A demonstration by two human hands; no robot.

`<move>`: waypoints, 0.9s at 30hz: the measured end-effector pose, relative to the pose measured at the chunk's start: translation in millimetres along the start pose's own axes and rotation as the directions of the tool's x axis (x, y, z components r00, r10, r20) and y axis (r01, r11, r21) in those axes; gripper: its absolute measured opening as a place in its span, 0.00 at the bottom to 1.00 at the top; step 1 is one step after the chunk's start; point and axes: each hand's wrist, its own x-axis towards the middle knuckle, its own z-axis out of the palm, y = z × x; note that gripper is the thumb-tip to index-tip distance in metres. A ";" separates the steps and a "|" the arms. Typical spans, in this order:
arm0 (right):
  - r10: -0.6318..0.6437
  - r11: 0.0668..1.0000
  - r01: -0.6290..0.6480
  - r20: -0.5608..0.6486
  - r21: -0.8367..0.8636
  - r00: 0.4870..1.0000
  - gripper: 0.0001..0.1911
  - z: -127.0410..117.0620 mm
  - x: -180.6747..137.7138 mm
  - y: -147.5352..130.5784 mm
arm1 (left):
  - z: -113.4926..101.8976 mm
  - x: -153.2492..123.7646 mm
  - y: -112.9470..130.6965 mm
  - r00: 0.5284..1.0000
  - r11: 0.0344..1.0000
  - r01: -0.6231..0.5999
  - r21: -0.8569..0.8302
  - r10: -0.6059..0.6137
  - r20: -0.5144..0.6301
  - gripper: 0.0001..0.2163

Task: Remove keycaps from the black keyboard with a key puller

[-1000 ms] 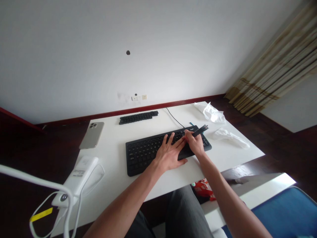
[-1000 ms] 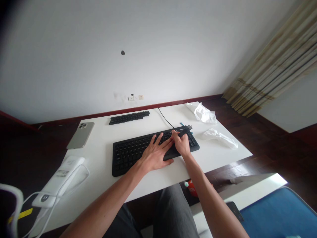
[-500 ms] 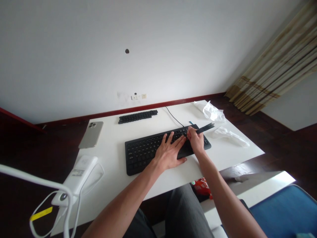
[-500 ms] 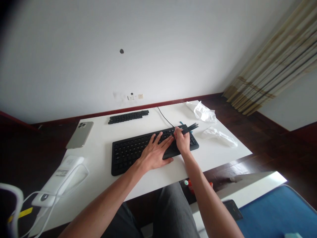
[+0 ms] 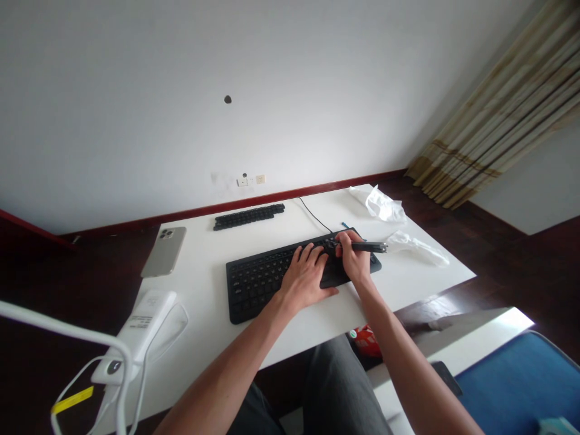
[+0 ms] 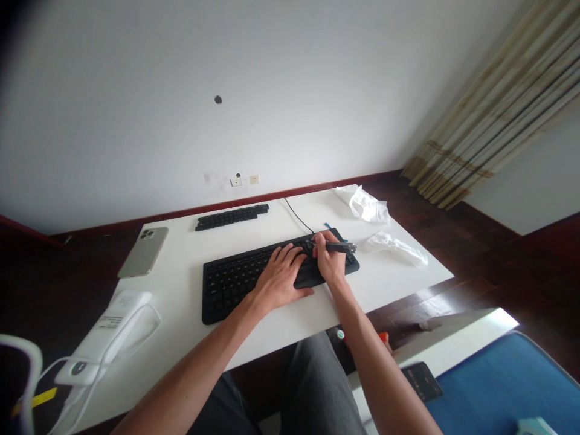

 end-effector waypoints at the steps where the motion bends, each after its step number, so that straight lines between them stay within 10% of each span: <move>1: -0.002 1.000 0.002 0.009 -0.022 1.000 0.23 -3.1 -0.5 0.2 | -0.2 0.6 0.6 1.000 1.000 0.004 -0.010 -0.004 -0.002 0.39; 12: -0.040 0.985 0.068 0.174 -0.157 0.984 0.30 -17.5 -2.8 12.4 | -1.6 3.4 4.1 0.999 0.993 0.042 -0.109 -0.045 -0.029 0.37; 19: -0.052 0.967 0.050 -0.001 -0.248 0.999 0.27 -18.5 -0.6 4.9 | 1.7 -0.1 4.8 0.997 0.993 0.055 -0.104 -0.061 -0.057 0.37; 27: -0.230 0.879 0.259 0.121 -0.401 0.966 0.25 -16.1 -7.3 -6.9 | -4.3 -2.0 6.1 0.998 0.996 0.039 -0.086 -0.044 -0.055 0.35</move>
